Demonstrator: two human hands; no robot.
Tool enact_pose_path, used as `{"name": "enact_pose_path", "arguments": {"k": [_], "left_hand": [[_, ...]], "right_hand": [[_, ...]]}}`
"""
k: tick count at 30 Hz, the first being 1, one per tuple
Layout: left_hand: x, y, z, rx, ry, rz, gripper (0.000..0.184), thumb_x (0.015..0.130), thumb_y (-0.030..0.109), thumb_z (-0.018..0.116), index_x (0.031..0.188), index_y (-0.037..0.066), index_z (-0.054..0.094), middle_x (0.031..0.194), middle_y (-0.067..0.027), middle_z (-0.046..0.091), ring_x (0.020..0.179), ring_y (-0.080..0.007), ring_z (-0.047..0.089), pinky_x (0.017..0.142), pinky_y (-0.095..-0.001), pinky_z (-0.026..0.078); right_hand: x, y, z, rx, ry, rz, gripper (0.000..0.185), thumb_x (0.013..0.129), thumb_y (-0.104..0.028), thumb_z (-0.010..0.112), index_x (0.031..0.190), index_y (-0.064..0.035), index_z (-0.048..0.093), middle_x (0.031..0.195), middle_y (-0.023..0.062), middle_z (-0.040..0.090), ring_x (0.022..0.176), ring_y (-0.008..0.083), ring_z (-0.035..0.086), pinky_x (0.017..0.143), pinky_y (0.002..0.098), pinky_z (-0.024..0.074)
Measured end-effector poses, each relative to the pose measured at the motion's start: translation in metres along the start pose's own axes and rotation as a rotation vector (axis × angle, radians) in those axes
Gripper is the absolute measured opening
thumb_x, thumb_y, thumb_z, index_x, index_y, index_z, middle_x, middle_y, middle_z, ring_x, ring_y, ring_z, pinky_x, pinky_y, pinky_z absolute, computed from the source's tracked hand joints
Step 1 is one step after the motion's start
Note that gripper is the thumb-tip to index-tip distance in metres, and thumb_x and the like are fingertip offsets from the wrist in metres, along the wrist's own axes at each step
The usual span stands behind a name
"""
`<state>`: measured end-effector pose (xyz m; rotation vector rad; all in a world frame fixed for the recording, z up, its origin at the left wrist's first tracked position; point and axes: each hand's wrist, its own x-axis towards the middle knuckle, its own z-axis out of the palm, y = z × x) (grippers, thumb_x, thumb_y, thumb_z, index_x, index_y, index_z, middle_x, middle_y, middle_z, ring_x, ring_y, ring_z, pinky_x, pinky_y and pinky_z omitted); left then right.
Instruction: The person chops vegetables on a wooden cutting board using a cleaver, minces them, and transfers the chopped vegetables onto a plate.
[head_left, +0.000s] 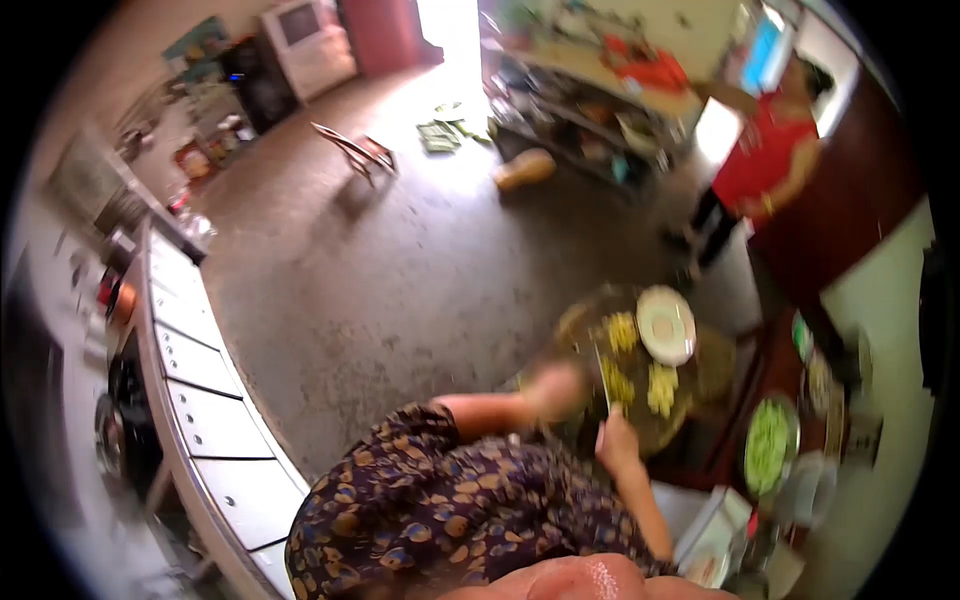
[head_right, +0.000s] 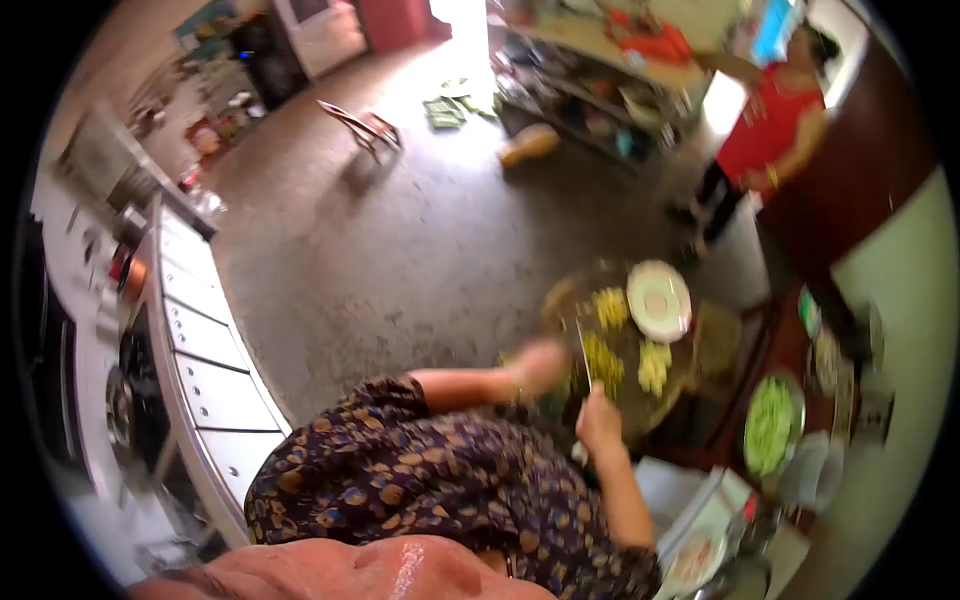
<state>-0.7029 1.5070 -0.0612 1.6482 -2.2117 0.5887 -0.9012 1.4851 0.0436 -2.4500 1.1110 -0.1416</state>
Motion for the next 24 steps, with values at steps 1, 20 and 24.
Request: {"name": "enact_pose_path", "arguments": {"k": [1, 20, 24], "left_hand": [[0.012, -0.006, -0.019, -0.124, -0.446, 0.018, 0.01, 0.065, 0.018, 0.064, 0.056, 0.017, 0.06, 0.062, -0.0009, 0.051, 0.06, -0.0173, 0.049, 0.048, -0.0346, 0.035], [-0.025, -0.013, -0.031, -0.554, -0.114, -0.132, 0.029, 0.078, 0.019, 0.071, 0.101, 0.003, 0.065, 0.102, -0.0108, 0.059, 0.098, -0.0304, 0.055, 0.087, -0.038, 0.046], [-0.016, -0.012, -0.047, -0.635, -0.116, -0.147, 0.02, 0.073, 0.008, 0.07, 0.091, 0.003, 0.065, 0.096, -0.0101, 0.059, 0.096, -0.0295, 0.057, 0.084, -0.0385, 0.048]], "right_hand": [[-0.001, -0.001, -0.005, 0.014, -0.013, 0.009, 0.026, 0.09, -0.011, 0.052, 0.11, 0.002, 0.041, 0.078, 0.0296, 0.061, 0.072, 0.0488, 0.059, 0.064, 0.0565, 0.0471], [-0.036, -0.009, -0.013, -0.028, -0.135, 0.082, 0.035, 0.086, -0.012, 0.064, 0.101, -0.0021, 0.035, 0.066, 0.0227, 0.06, 0.064, 0.0447, 0.059, 0.057, 0.0538, 0.0458], [-0.033, -0.014, -0.023, -0.08, -0.162, 0.1, 0.022, 0.087, -0.008, 0.054, 0.1, -0.0001, 0.037, 0.066, 0.0228, 0.061, 0.064, 0.0431, 0.061, 0.058, 0.0525, 0.0477]]}}
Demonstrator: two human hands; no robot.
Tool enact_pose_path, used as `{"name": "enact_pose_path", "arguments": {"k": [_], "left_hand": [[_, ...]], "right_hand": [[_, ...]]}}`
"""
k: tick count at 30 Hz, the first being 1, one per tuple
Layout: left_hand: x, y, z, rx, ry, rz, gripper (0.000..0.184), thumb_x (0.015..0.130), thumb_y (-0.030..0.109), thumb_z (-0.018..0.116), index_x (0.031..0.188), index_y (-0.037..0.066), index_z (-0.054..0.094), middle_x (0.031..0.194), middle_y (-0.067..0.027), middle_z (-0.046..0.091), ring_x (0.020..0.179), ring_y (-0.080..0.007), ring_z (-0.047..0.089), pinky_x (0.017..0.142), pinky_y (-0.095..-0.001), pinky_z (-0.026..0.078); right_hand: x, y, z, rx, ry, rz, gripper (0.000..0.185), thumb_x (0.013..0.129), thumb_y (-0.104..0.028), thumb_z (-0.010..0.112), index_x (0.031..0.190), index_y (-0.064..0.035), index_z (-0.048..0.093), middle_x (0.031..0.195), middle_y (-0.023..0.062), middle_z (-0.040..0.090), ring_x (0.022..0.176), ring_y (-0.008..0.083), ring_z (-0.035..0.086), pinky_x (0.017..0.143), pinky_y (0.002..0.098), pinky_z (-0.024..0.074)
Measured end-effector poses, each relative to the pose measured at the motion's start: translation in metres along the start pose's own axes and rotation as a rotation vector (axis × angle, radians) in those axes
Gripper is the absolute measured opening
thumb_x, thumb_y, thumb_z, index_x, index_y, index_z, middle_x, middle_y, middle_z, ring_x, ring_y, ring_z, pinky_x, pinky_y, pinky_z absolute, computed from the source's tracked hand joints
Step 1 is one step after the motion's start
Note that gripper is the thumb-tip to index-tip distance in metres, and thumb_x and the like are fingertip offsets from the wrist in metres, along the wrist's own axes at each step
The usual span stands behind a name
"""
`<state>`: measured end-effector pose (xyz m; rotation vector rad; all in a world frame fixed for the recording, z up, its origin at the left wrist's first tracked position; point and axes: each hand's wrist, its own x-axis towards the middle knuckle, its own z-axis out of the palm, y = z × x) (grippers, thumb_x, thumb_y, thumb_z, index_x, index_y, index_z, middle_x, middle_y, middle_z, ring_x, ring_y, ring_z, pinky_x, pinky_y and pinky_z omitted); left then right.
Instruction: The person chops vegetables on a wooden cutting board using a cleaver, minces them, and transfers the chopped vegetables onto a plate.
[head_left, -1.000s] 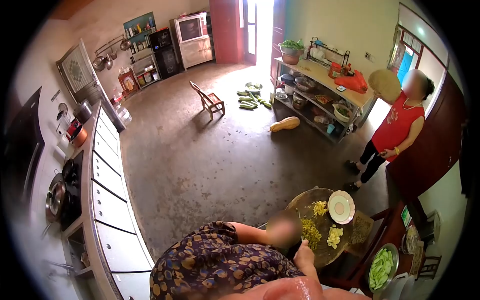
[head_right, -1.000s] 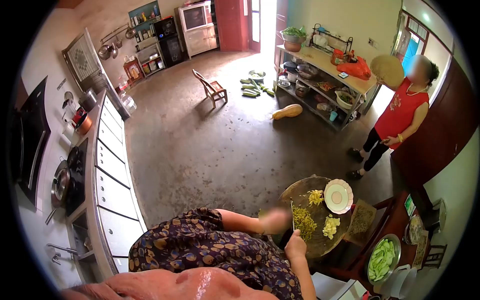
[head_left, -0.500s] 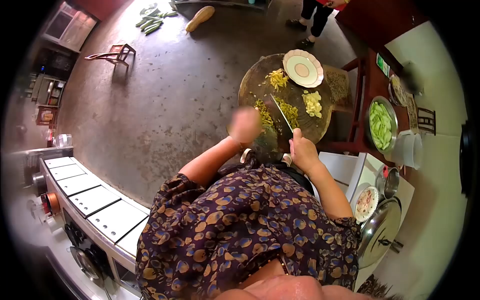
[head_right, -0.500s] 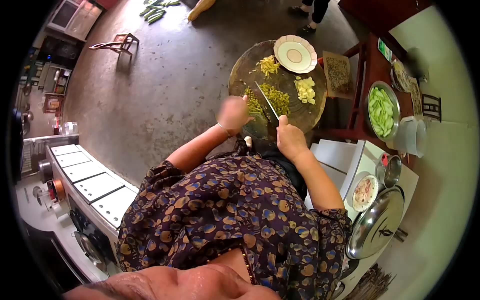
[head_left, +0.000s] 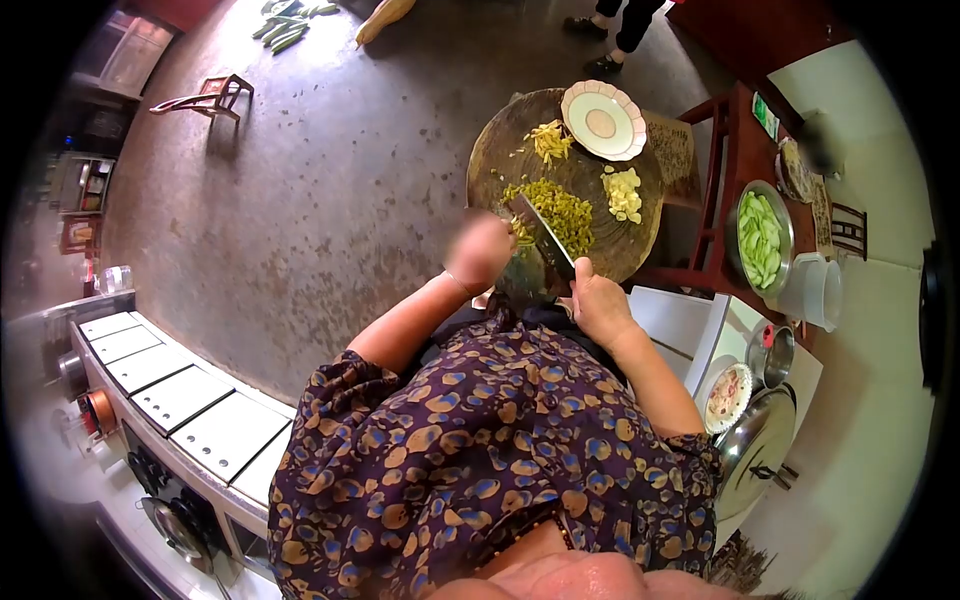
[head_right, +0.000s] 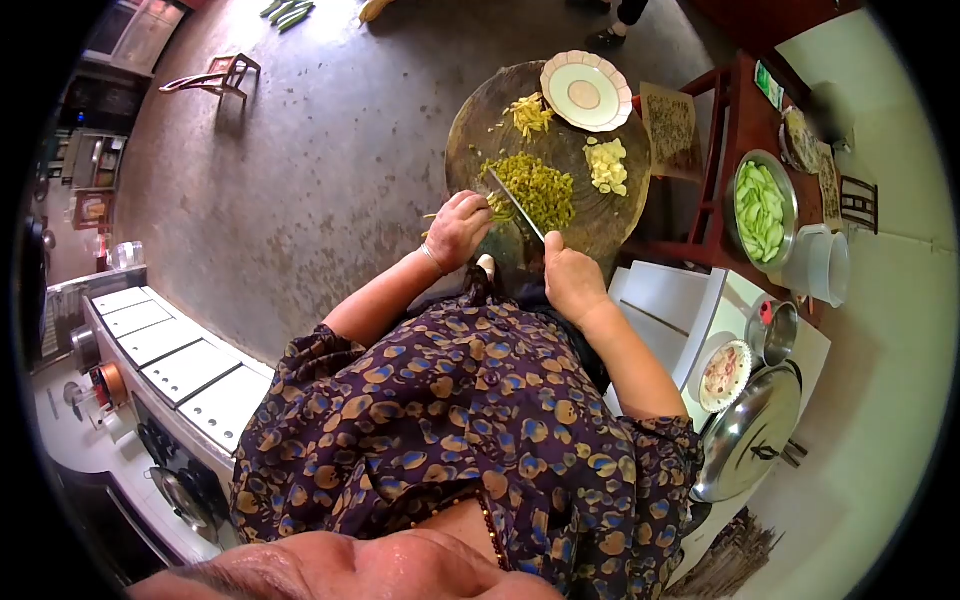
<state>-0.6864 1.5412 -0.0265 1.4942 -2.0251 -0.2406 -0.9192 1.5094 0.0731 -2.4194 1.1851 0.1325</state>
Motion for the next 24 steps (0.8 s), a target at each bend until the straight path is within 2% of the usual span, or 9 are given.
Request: {"name": "enact_pose_path", "arguments": {"k": [1, 3, 5, 8, 11, 14, 17, 20, 24], "left_hand": [[0.0, 0.0, 0.002, -0.019, -0.003, -0.017, 0.019, 0.071, 0.006, 0.07, 0.09, 0.003, 0.064, 0.096, -0.0101, 0.059, 0.096, -0.0293, 0.057, 0.084, -0.0384, 0.048], [0.0, -0.001, 0.007, -0.083, 0.004, -0.116, 0.017, 0.071, 0.005, 0.069, 0.088, 0.003, 0.064, 0.095, -0.0103, 0.059, 0.096, -0.0297, 0.057, 0.084, -0.0383, 0.048], [0.0, 0.001, 0.004, -0.02, 0.073, 0.008, 0.015, 0.071, 0.003, 0.068, 0.085, 0.002, 0.064, 0.095, -0.0108, 0.059, 0.096, -0.0306, 0.057, 0.084, -0.0384, 0.048], [0.005, 0.004, -0.006, -0.119, 0.177, 0.099, 0.014, 0.071, 0.004, 0.068, 0.085, 0.002, 0.064, 0.095, -0.011, 0.059, 0.096, -0.0306, 0.057, 0.084, -0.0384, 0.048], [0.005, 0.005, -0.005, -0.124, 0.177, 0.089, 0.014, 0.071, 0.004, 0.067, 0.084, 0.002, 0.063, 0.095, -0.011, 0.059, 0.096, -0.0305, 0.057, 0.083, -0.0384, 0.049], [0.006, 0.003, -0.006, -0.171, 0.161, 0.103, 0.013, 0.072, 0.004, 0.067, 0.084, 0.002, 0.063, 0.095, -0.0109, 0.059, 0.096, -0.0303, 0.057, 0.083, -0.0379, 0.049], [0.008, 0.003, -0.006, -0.134, 0.172, 0.105, 0.012, 0.072, 0.004, 0.066, 0.083, 0.002, 0.063, 0.095, -0.0108, 0.059, 0.095, -0.0302, 0.058, 0.082, -0.0378, 0.049], [0.006, 0.002, -0.004, -0.135, 0.149, 0.104, 0.012, 0.072, 0.004, 0.067, 0.084, 0.002, 0.064, 0.095, -0.0106, 0.059, 0.096, -0.0297, 0.057, 0.082, -0.0375, 0.049], [0.007, 0.002, -0.01, -0.109, 0.133, 0.107, 0.015, 0.072, 0.004, 0.067, 0.087, 0.002, 0.067, 0.096, -0.0095, 0.06, 0.097, -0.0288, 0.057, 0.082, -0.0368, 0.049]], "right_hand": [[0.0, -0.002, -0.005, -0.013, 0.0, 0.007, 0.018, 0.087, -0.006, 0.05, 0.1, 0.0008, 0.038, 0.066, 0.0228, 0.061, 0.065, 0.0423, 0.062, 0.059, 0.0517, 0.0486], [-0.001, -0.001, -0.006, -0.011, 0.038, 0.016, 0.018, 0.087, -0.006, 0.05, 0.1, 0.0005, 0.038, 0.066, 0.0225, 0.061, 0.064, 0.0417, 0.062, 0.058, 0.0512, 0.049], [-0.003, -0.002, -0.008, -0.037, 0.054, 0.022, 0.019, 0.086, -0.006, 0.051, 0.1, 0.0001, 0.039, 0.066, 0.0215, 0.062, 0.063, 0.0407, 0.062, 0.058, 0.0504, 0.0498], [-0.007, 0.001, -0.002, 0.006, -0.001, -0.012, 0.022, 0.09, -0.01, 0.053, 0.101, -0.0005, 0.036, 0.066, 0.023, 0.06, 0.063, 0.0442, 0.06, 0.056, 0.053, 0.047], [-0.003, -0.007, -0.003, -0.054, -0.143, 0.011, 0.021, 0.083, -0.001, 0.051, 0.099, 0.0006, 0.038, 0.074, 0.0236, 0.063, 0.071, 0.0416, 0.064, 0.062, 0.05, 0.0507], [0.003, -0.019, -0.004, -0.063, -0.198, 0.034, 0.023, 0.081, 0.0, 0.051, 0.1, 0.0006, 0.038, 0.079, 0.025, 0.064, 0.076, 0.0421, 0.065, 0.066, 0.0498, 0.0515], [0.022, -0.019, 0.012, -0.038, -0.081, -0.019, 0.023, 0.081, 0.0, 0.051, 0.1, 0.0003, 0.039, 0.081, 0.0253, 0.065, 0.076, 0.0423, 0.065, 0.067, 0.0496, 0.0522], [0.033, -0.019, 0.015, -0.067, -0.145, 0.05, 0.022, 0.081, 0.0, 0.051, 0.1, 0.0008, 0.039, 0.081, 0.0258, 0.065, 0.076, 0.0425, 0.065, 0.068, 0.0493, 0.0526], [0.027, -0.006, 0.008, -0.007, -0.099, 0.02, 0.022, 0.082, -0.001, 0.051, 0.1, 0.0015, 0.038, 0.076, 0.0245, 0.064, 0.074, 0.0427, 0.065, 0.066, 0.0505, 0.0516]]}}
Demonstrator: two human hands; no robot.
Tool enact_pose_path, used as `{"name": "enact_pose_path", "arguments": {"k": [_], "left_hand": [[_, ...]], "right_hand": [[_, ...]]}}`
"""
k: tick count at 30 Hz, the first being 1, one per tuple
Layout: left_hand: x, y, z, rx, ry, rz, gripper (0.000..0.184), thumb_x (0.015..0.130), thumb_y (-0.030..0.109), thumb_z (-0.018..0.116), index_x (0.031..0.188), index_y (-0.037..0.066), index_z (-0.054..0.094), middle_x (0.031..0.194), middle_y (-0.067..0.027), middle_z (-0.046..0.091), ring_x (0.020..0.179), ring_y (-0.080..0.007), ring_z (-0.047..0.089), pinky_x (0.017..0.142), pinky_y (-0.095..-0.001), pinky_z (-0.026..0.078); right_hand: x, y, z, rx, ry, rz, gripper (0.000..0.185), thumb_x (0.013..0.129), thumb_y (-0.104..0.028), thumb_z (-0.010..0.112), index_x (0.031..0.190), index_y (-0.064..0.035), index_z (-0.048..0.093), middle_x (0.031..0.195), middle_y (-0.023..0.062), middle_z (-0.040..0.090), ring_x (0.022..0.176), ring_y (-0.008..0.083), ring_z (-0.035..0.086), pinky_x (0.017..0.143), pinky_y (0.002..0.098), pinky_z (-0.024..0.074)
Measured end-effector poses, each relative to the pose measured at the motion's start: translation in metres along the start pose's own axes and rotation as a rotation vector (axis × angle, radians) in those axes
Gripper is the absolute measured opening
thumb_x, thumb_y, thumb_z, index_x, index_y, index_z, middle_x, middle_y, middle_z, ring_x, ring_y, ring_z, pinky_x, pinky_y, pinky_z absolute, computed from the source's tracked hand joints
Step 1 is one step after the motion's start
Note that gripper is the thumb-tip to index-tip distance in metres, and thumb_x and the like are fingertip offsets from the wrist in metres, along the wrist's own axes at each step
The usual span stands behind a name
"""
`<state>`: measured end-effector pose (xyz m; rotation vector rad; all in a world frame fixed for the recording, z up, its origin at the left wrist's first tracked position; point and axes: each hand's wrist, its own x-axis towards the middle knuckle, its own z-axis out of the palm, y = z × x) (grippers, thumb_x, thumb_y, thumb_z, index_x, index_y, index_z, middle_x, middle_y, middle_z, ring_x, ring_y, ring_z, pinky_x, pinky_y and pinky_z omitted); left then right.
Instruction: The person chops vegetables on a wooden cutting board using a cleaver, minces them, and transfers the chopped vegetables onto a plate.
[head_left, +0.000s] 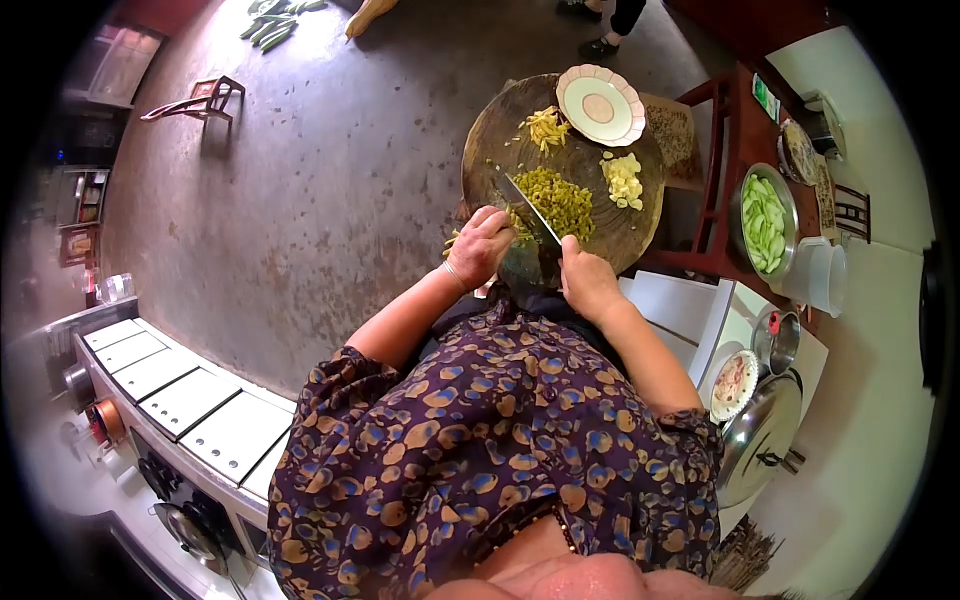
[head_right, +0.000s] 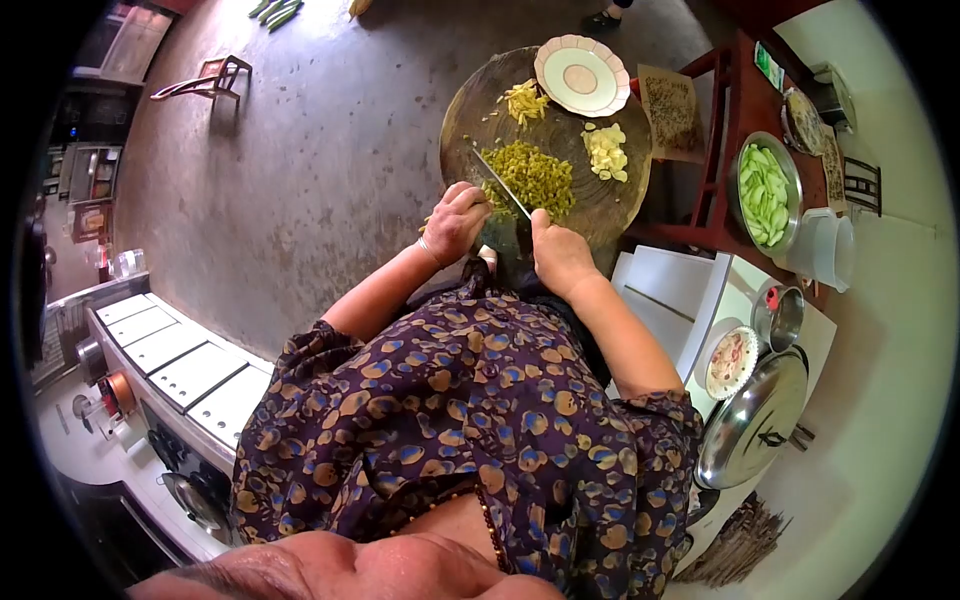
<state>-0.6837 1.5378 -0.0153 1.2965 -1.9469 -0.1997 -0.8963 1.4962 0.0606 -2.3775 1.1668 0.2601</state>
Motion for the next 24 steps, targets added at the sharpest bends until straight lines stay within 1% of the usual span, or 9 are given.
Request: {"name": "enact_pose_path", "arguments": {"k": [7, 12, 14, 17, 20, 21, 22, 23, 24], "left_hand": [[0.003, 0.001, 0.003, 0.038, -0.009, 0.018, 0.01, 0.07, 0.007, 0.062, 0.08, 0.005, 0.06, 0.092, -0.0082, 0.055, 0.096, -0.0275, 0.054, 0.083, -0.0355, 0.047], [-0.002, 0.001, 0.005, 0.016, -0.017, -0.004, 0.008, 0.069, 0.007, 0.062, 0.077, 0.005, 0.06, 0.093, -0.009, 0.055, 0.094, -0.0288, 0.054, 0.082, -0.0366, 0.048], [-0.003, 0.003, 0.003, 0.001, -0.002, 0.039, 0.01, 0.069, 0.007, 0.063, 0.079, 0.005, 0.062, 0.094, -0.0101, 0.056, 0.095, -0.0305, 0.055, 0.082, -0.0378, 0.048], [-0.009, -0.005, 0.001, -0.02, -0.023, 0.07, 0.014, 0.068, 0.006, 0.066, 0.082, 0.004, 0.066, 0.095, -0.0115, 0.058, 0.098, -0.0328, 0.056, 0.084, -0.0426, 0.049], [-0.037, -0.029, 0.033, 0.154, -0.164, 0.074, 0.025, 0.077, 0.017, 0.063, 0.101, 0.008, 0.066, 0.105, -0.0141, 0.058, 0.106, -0.0331, 0.055, 0.092, -0.0422, 0.047], [-0.035, -0.018, 0.035, 0.071, -0.16, -0.184, 0.022, 0.077, 0.016, 0.062, 0.098, 0.008, 0.065, 0.107, -0.0134, 0.057, 0.108, -0.0328, 0.055, 0.094, -0.0418, 0.046], [-0.031, -0.023, 0.032, -0.029, -0.236, -0.245, 0.021, 0.074, 0.015, 0.061, 0.093, 0.008, 0.064, 0.107, -0.0128, 0.057, 0.109, -0.0324, 0.053, 0.094, -0.0404, 0.046], [-0.023, -0.021, 0.017, 0.051, -0.27, -0.016, 0.02, 0.071, 0.014, 0.06, 0.09, 0.008, 0.064, 0.103, -0.0119, 0.056, 0.107, -0.0324, 0.053, 0.092, -0.0397, 0.047], [-0.024, -0.024, 0.02, 0.022, -0.198, 0.035, 0.018, 0.071, 0.013, 0.059, 0.087, 0.007, 0.063, 0.099, -0.0117, 0.055, 0.104, -0.0321, 0.053, 0.089, -0.0395, 0.048]], "right_hand": [[-0.025, -0.007, -0.015, -0.081, -0.095, -0.02, 0.021, 0.081, 0.0, 0.05, 0.099, 0.0008, 0.039, 0.078, 0.0237, 0.065, 0.076, 0.0414, 0.065, 0.065, 0.0489, 0.0522], [0.004, -0.017, 0.004, -0.014, 0.019, -0.039, 0.022, 0.082, -0.002, 0.051, 0.099, 0.001, 0.039, 0.076, 0.0243, 0.063, 0.073, 0.043, 0.064, 0.065, 0.0505, 0.0508], [0.006, -0.017, 0.002, -0.034, -0.051, 0.024, 0.022, 0.081, -0.001, 0.051, 0.099, 0.0, 0.039, 0.081, 0.0235, 0.066, 0.078, 0.0409, 0.066, 0.067, 0.049, 0.0523], [0.005, 0.005, 0.016, 0.064, 0.066, -0.025, 0.02, 0.082, -0.002, 0.049, 0.101, 0.0008, 0.042, 0.077, 0.0252, 0.063, 0.075, 0.0439, 0.063, 0.066, 0.0524, 0.05], [-0.003, 0.007, 0.013, 0.097, 0.147, -0.085, 0.021, 0.084, -0.004, 0.047, 0.104, 0.0008, 0.043, 0.074, 0.0262, 0.061, 0.07, 0.0462, 0.061, 0.064, 0.055, 0.0482], [-0.008, 0.006, 0.009, 0.073, 0.165, -0.111, 0.022, 0.083, -0.005, 0.048, 0.104, 0.0007, 0.043, 0.074, 0.0264, 0.061, 0.07, 0.0464, 0.061, 0.063, 0.0552, 0.0482], [-0.013, 0.005, 0.004, 0.062, 0.157, -0.137, 0.023, 0.082, -0.005, 0.049, 0.103, 0.001, 0.042, 0.075, 0.0266, 0.061, 0.07, 0.046, 0.061, 0.063, 0.0548, 0.0488], [-0.018, 0.007, 0.001, 0.026, 0.084, -0.121, 0.027, 0.084, -0.008, 0.053, 0.106, 0.0023, 0.04, 0.073, 0.0269, 0.061, 0.069, 0.0472, 0.06, 0.063, 0.057, 0.0466], [-0.022, 0.006, -0.004, 0.015, 0.064, -0.135, 0.027, 0.084, -0.008, 0.053, 0.105, 0.0029, 0.039, 0.071, 0.0273, 0.061, 0.067, 0.0478, 0.06, 0.062, 0.0577, 0.0461]]}}
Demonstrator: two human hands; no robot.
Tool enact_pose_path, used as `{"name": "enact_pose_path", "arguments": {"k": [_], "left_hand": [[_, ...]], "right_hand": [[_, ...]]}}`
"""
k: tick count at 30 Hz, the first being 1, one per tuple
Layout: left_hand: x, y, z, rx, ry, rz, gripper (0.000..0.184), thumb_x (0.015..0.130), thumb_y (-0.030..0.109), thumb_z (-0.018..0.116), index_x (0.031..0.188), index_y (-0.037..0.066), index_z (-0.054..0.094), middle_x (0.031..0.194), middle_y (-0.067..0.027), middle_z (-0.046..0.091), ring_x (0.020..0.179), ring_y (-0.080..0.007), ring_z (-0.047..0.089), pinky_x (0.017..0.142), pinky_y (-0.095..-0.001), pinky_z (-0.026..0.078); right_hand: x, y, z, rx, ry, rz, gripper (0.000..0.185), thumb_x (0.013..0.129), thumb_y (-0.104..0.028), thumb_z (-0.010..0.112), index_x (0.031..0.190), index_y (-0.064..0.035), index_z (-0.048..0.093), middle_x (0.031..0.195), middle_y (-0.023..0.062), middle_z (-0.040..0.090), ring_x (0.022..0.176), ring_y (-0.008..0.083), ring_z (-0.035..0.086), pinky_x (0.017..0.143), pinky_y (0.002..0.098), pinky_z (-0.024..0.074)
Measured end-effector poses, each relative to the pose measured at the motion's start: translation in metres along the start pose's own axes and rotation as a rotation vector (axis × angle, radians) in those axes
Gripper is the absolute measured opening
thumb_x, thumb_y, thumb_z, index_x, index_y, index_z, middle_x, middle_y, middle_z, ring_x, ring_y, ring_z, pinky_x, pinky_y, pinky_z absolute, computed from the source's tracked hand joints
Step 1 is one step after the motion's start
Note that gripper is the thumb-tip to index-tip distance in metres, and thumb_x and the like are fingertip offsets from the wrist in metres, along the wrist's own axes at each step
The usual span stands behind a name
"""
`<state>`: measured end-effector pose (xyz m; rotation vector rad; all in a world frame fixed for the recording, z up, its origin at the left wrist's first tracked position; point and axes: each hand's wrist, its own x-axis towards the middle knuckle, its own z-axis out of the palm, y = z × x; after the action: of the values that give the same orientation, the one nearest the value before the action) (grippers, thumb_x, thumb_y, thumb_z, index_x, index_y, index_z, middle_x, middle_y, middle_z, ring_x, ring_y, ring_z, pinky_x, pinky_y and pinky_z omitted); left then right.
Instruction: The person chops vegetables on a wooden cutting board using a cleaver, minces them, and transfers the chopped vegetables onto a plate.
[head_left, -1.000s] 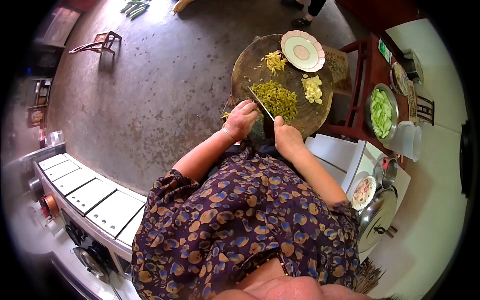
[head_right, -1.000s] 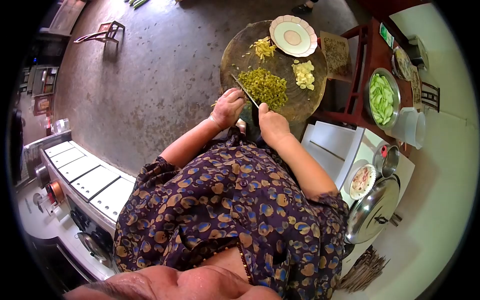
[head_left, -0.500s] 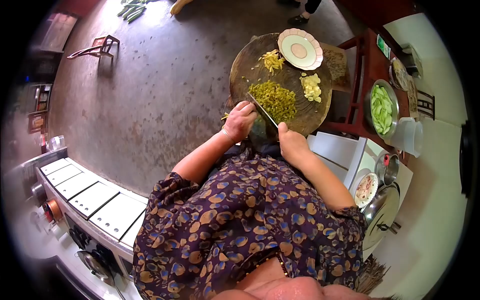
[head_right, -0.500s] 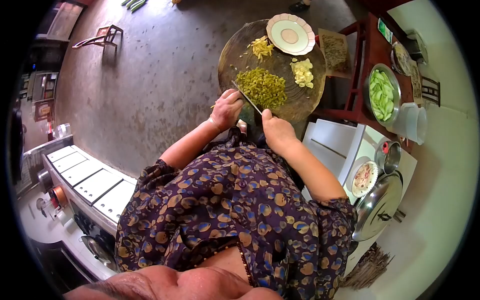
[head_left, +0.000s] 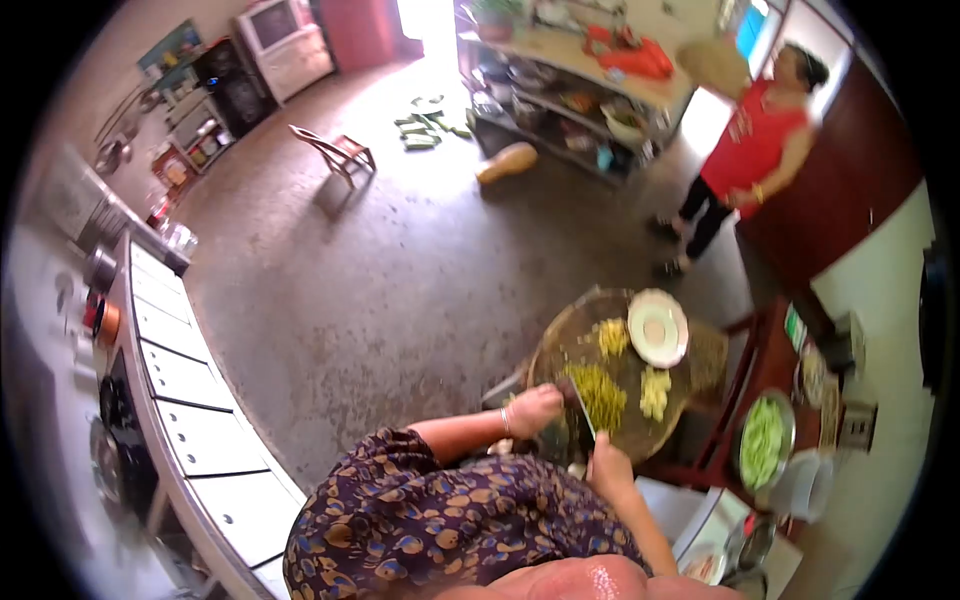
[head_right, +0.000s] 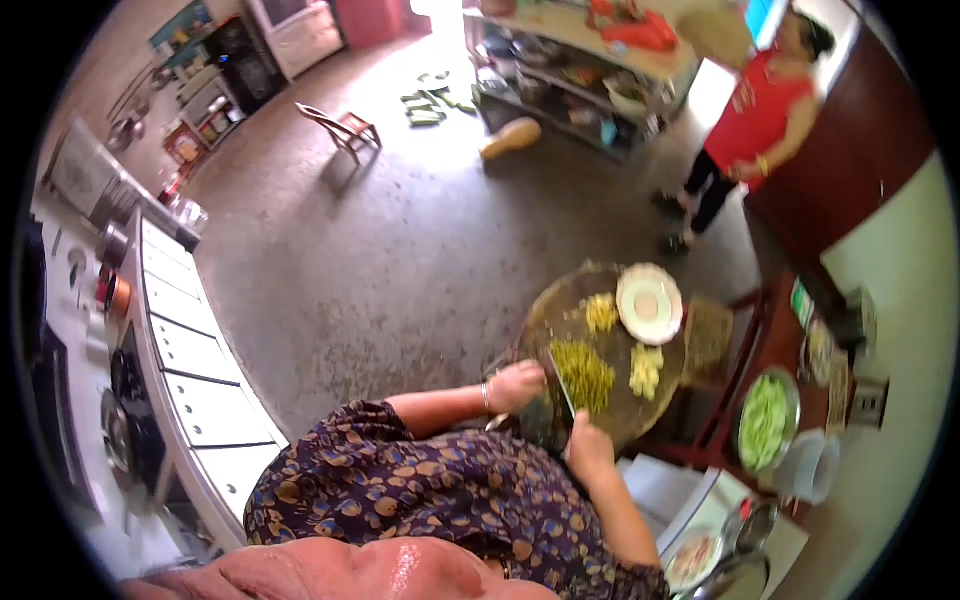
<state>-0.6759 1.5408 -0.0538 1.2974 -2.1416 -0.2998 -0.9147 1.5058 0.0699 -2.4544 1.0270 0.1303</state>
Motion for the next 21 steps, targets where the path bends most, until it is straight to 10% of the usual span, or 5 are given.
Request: {"name": "enact_pose_path", "arguments": {"k": [21], "left_hand": [[0.019, 0.0, -0.011, 0.072, 0.033, 0.202, 0.022, 0.065, 0.016, 0.061, 0.083, 0.004, 0.055, 0.098, -0.0123, 0.05, 0.095, -0.0298, 0.053, 0.08, -0.0376, 0.048]], "right_hand": [[0.009, -0.004, 0.0, -0.045, 0.036, 0.105, 0.023, 0.09, -0.015, 0.052, 0.1, 0.0014, 0.04, 0.075, 0.0276, 0.063, 0.071, 0.0462, 0.062, 0.064, 0.0554, 0.0479]]}}
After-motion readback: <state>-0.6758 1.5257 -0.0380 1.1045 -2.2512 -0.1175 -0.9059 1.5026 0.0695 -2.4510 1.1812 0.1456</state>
